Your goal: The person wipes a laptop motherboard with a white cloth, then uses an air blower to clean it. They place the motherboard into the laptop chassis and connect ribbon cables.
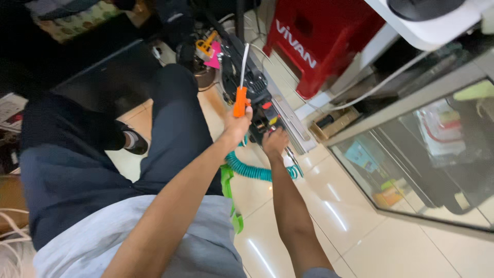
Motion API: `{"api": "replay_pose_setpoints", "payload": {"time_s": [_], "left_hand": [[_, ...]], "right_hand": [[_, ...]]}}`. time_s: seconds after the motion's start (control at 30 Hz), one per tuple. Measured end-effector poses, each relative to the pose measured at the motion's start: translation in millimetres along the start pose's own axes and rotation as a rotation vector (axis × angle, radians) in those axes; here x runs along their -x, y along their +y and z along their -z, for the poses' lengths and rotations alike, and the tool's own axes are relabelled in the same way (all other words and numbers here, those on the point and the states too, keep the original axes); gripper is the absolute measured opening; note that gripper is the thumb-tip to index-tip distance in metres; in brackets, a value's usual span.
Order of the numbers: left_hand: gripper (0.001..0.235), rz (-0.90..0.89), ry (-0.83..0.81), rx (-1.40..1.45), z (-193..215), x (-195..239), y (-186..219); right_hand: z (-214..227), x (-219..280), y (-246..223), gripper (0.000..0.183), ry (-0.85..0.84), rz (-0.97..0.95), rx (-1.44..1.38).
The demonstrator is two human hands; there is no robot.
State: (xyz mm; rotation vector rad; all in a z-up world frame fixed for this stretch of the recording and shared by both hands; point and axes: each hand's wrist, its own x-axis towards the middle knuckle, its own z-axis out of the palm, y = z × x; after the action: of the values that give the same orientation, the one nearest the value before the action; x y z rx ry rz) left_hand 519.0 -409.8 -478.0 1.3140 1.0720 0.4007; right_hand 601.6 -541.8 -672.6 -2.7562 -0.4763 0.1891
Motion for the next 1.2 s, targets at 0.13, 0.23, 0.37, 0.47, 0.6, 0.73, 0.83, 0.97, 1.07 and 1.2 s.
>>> {"api": "replay_pose_setpoints", "payload": {"time_s": [0.13,0.23,0.37,0.47,0.6,0.73,0.83,0.97,1.07,1.2], "left_hand": [[0.038,0.022,-0.006,-0.009,0.3,42.8,33.6],[0.040,0.003,0.030,0.032,-3.8,59.4,47.4],[0.040,-0.023,0.007,0.067,-6.3,55.5,57.8],[0.040,0.006,-0.008,0.090,-11.0,24.4,38.2],[0.052,-0.081,0.047,-0.179,-5.7,23.2,71.8],[0.044,-0.121,0.137,-0.243,37.3,90.4,171.6],[0.038,-0.081,0.175,-0.301,79.6,136.3,243.5],[0.072,-0.332,0.295,-0.216,159.0,199.3,334.6],[0.077,-0.443,0.398,-0.111,212.3,224.6,379.1],[0.087,-0.480,0.463,-0.145,292.8,236.8,410.1]], "right_hand": [[33.9,6.2,11.2,0.060,-0.045,0.100,-0.095],[28.9,-9.3,27.2,0.064,-0.230,0.094,-0.245],[8.3,-43.5,47.5,0.072,-0.299,0.127,-0.307],[55.0,-44.4,43.5,0.098,-0.365,0.034,-0.222],[147.7,-29.0,0.8,0.057,0.140,0.225,-0.629],[342.9,70.1,-141.9,0.055,0.019,0.553,-0.913],[394.2,91.9,-206.0,0.106,-0.263,0.902,-1.028],[459.3,119.7,-292.9,0.119,-0.401,1.023,-1.056],[479.8,101.9,-349.2,0.132,-0.504,1.069,-1.010],[529.4,146.6,-437.4,0.097,-0.700,0.904,-0.827]]}}
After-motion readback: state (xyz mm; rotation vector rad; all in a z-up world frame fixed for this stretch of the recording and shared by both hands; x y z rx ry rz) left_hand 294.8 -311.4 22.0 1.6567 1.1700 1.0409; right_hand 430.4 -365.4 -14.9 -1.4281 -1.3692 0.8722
